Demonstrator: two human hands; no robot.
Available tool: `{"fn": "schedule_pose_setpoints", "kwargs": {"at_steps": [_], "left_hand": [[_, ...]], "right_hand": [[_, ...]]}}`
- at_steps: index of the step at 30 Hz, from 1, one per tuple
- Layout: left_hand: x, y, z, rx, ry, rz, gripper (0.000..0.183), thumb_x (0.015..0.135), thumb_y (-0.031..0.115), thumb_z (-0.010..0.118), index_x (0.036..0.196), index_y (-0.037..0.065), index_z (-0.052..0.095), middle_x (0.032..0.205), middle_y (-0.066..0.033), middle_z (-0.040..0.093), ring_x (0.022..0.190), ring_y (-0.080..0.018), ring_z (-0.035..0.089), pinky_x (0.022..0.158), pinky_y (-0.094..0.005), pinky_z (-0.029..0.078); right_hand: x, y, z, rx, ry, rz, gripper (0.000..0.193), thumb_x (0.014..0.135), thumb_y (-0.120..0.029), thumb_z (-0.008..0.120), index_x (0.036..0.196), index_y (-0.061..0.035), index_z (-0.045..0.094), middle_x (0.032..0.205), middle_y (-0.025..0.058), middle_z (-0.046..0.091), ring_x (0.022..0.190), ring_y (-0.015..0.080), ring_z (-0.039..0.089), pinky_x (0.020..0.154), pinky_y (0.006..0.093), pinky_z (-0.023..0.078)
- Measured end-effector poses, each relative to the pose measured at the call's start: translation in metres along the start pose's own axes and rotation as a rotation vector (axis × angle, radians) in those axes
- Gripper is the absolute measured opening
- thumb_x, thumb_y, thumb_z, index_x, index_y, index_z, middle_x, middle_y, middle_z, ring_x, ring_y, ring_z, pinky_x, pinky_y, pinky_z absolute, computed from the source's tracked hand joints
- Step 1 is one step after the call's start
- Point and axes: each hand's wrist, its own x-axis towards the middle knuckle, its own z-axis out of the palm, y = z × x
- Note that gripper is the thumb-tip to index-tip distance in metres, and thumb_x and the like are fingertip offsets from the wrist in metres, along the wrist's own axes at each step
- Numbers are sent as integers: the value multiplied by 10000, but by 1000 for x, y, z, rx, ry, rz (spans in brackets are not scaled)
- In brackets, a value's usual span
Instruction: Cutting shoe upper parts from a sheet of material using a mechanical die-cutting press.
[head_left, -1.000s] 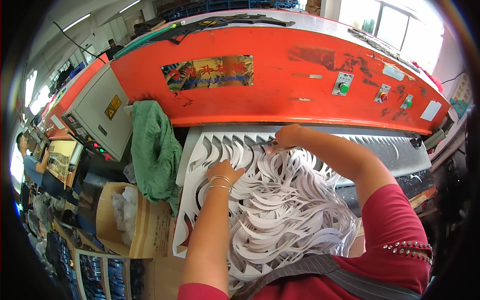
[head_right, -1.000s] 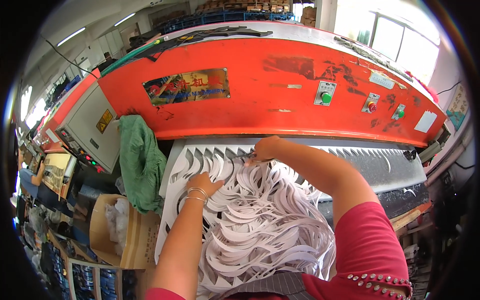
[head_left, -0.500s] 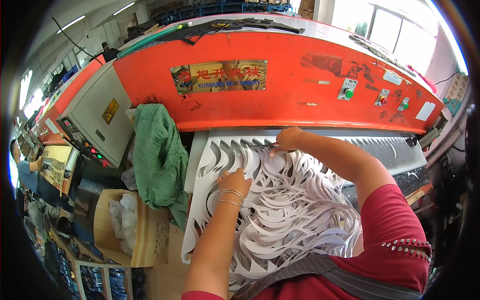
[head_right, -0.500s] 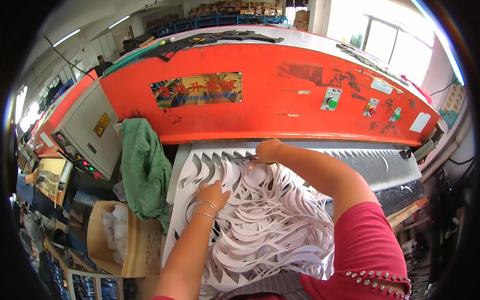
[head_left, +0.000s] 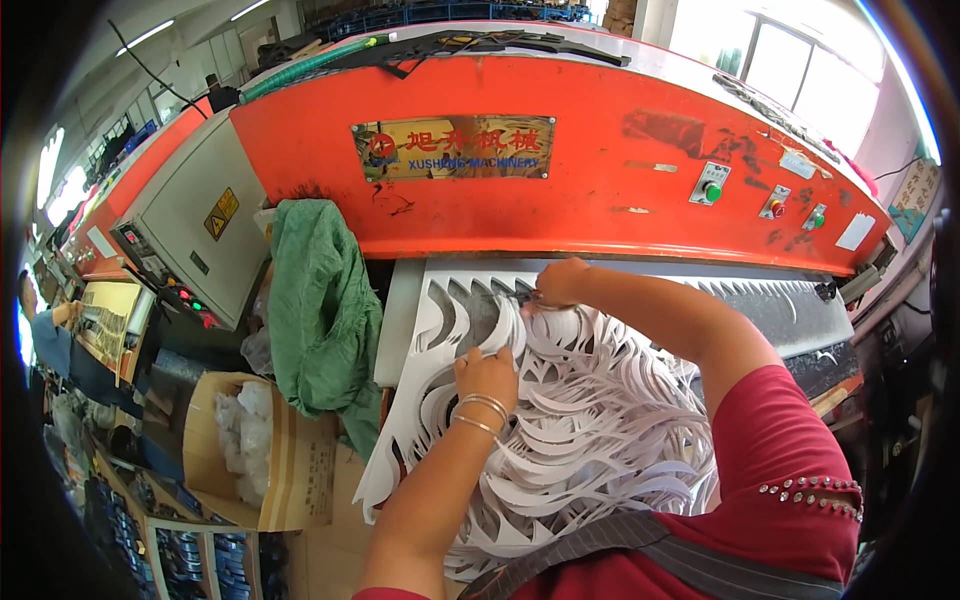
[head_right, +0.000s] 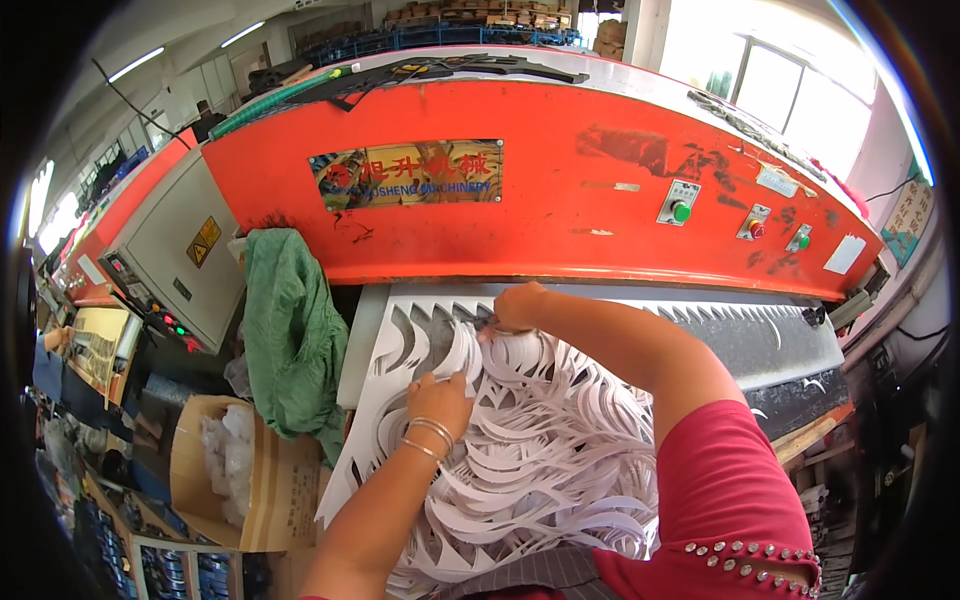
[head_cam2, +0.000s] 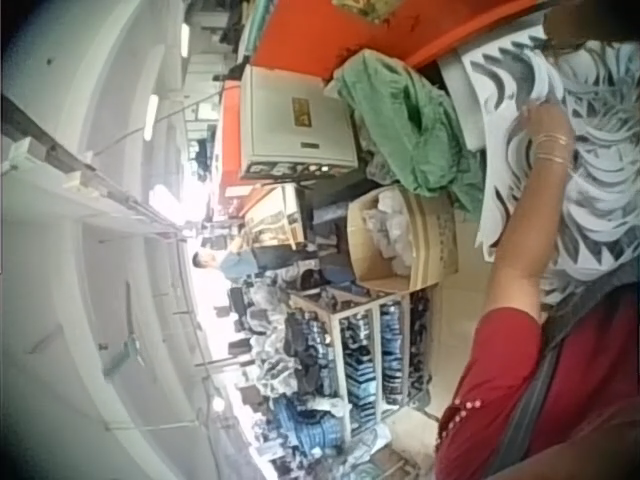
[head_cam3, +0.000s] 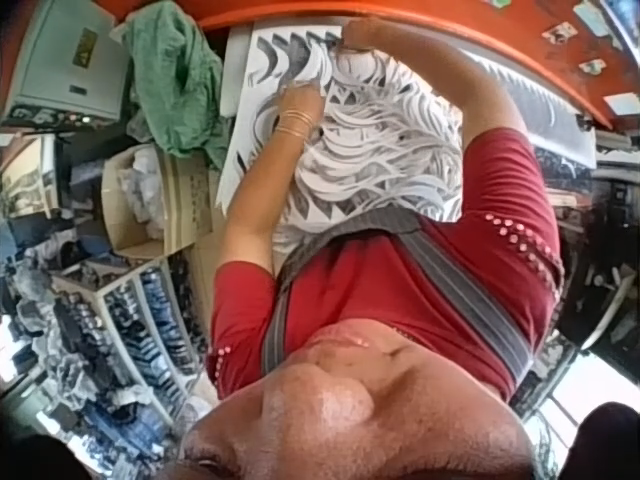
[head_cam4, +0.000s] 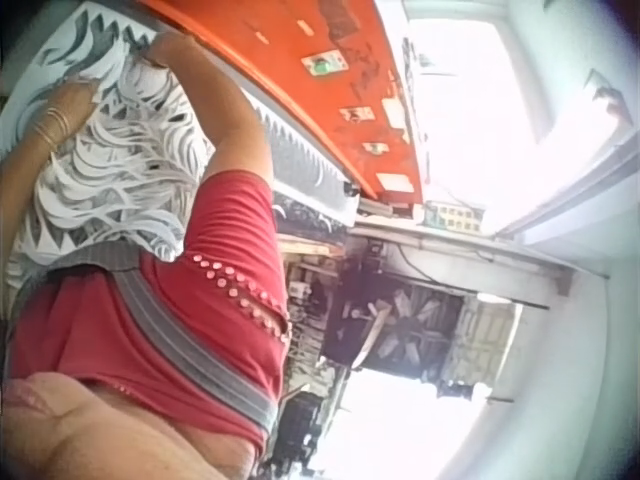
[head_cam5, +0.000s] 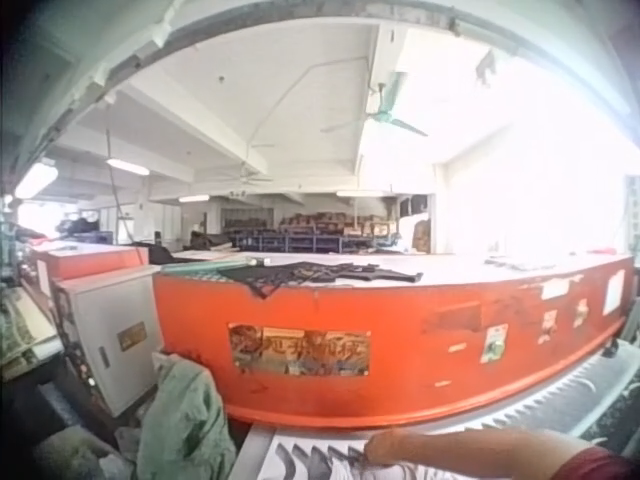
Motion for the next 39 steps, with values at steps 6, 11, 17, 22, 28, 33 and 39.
{"fn": "schedule_pose_setpoints", "kwargs": {"at_steps": [6, 11, 17, 22, 28, 33, 39], "left_hand": [[-17, -42, -27, -340, -75, 88, 544, 775, 423, 659, 1100, -6, 578, 1033, -173, 636, 1075, -346, 525, 937, -436, 398], [-5, -79, -66, -694, 200, -36, 570, 795, 468, 633, 1081, -23, 591, 1051, -204, 603, 1035, -348, 552, 957, -405, 398], [22, -147, -6, -431, 428, -420, 588, 852, 468, 541, 969, -104, 612, 969, -314, 612, 916, -438, 597, 846, -470, 449], [33, -136, -2, -511, 199, -423, 634, 870, 492, 464, 958, -120, 604, 970, -344, 591, 960, -475, 564, 859, -464, 439], [29, -142, 5, -495, 254, -369, 508, 863, 403, 514, 956, -90, 592, 962, -327, 595, 942, -461, 565, 826, -464, 440], [23, -135, 7, -748, 398, -358, 433, 845, 353, 583, 931, -72, 571, 933, -270, 615, 884, -404, 589, 792, -420, 441], [17, -139, 24, -1056, 559, -401, 237, 843, 192, 624, 860, -42, 589, 792, -108, 616, 711, -180, 549, 681, -326, 445]], "right_hand": [[-22, 10, -11, -7, 67, -52, 741, 790, -725, 445, 1021, -57, 667, 991, 175, 661, 962, 344, 628, 818, 455, 492], [-14, 25, -17, 201, 218, -37, 803, 779, -755, 424, 1128, -62, 628, 1058, 201, 636, 1034, 373, 584, 894, 459, 447], [0, -45, -32, 52, -16, -7, 887, 746, -806, 393, 1081, -26, 650, 1083, 189, 633, 1047, 349, 592, 875, 453, 457], [13, -60, -23, 64, -19, 42, 858, 746, -811, 382, 1051, -63, 672, 1065, 152, 648, 1036, 311, 609, 850, 415, 477], [19, -63, -10, 57, 84, 26, 865, 763, -799, 371, 1087, -45, 648, 1076, 142, 651, 1045, 302, 609, 853, 409, 479], [24, -69, -20, 181, 46, 71, 883, 760, -809, 349, 1068, -44, 662, 1109, 156, 635, 1077, 305, 587, 879, 415, 469], [21, -67, -23, 181, 69, 75, 842, 765, -781, 403, 1067, -38, 660, 1074, 188, 638, 1044, 328, 600, 872, 430, 472]]}}
